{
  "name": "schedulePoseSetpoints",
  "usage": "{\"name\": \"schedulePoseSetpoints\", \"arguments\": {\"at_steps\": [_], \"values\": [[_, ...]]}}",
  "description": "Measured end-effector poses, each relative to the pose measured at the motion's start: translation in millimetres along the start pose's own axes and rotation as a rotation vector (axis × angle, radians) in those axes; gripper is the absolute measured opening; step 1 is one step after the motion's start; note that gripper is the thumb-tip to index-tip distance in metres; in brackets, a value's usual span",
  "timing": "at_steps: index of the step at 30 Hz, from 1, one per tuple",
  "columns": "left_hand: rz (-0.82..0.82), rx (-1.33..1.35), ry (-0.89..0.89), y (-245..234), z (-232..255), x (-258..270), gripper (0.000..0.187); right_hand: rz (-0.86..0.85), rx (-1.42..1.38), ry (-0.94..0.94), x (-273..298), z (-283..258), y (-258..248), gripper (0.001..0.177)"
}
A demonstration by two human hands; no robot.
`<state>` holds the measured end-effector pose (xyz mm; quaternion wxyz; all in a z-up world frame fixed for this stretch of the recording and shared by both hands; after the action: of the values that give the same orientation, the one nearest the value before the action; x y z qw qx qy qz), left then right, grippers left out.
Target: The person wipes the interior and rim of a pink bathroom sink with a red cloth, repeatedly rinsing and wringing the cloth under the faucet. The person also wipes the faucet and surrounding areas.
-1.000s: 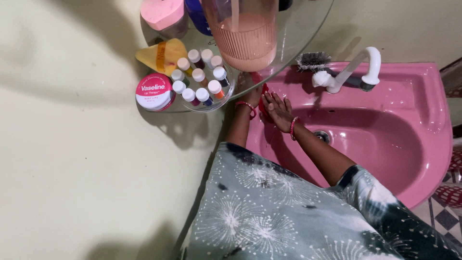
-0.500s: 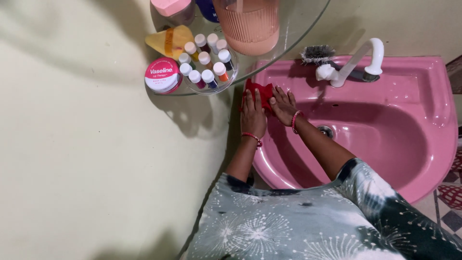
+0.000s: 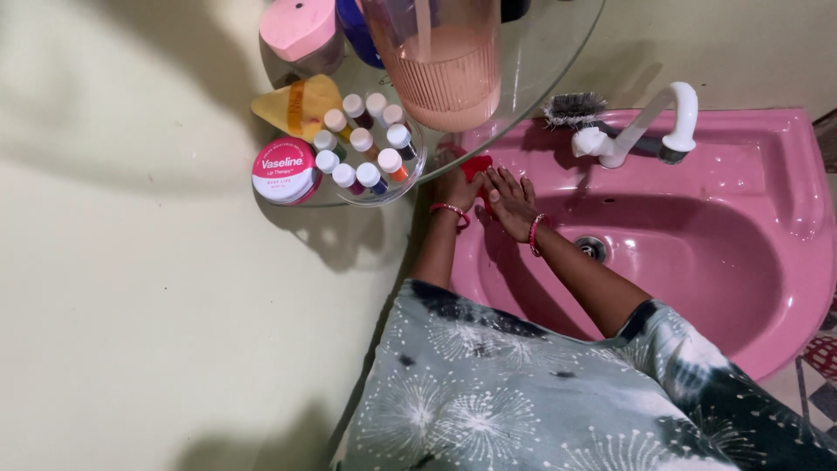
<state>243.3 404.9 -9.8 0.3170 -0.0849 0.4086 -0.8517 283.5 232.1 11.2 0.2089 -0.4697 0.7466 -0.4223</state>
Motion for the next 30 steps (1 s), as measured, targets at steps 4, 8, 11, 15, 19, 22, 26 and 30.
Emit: {"name": "schedulePoseSetpoints", "arguments": {"at_steps": [4, 8, 11, 15, 19, 22, 26, 30], "values": [[-0.029, 0.065, 0.048, -6, 8, -14, 0.101, -0.001, -0.006, 0.002, 1, -1, -2, 0.094], [-0.024, 0.085, 0.088, -14, 12, -11, 0.1, -0.005, 0.025, 0.014, -3, 1, 0, 0.092], [0.002, 0.071, 0.09, -16, 9, -12, 0.1, -0.031, 0.035, 0.025, -3, 2, 1, 0.091], [-0.045, 0.008, -0.038, -7, 1, 21, 0.098, -0.043, 0.052, 0.024, -3, -1, -1, 0.09], [0.064, -0.031, -0.062, -18, 12, 75, 0.083, -0.056, 0.054, 0.04, -1, -5, -5, 0.09], [0.162, -0.036, -0.074, -32, 31, 122, 0.074, -0.055, 0.07, 0.043, 3, -10, -7, 0.09], [0.205, -0.039, -0.034, -39, 38, 137, 0.068, -0.06, 0.091, 0.034, 4, -10, -7, 0.09], [0.203, 0.051, 0.059, -38, 32, 118, 0.075, -0.062, 0.097, 0.032, 2, -8, -4, 0.088]]}}
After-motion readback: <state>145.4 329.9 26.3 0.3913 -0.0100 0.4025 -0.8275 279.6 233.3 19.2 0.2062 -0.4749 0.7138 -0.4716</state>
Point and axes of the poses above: each hand's wrist, its own x-axis away from the middle knuckle, its own y-axis out of the palm, z = x × y, the point moved 2 cm from there along -x, towards the middle knuckle, and after that the axes turned 2 degrees about -y, right-handed, at the moved point
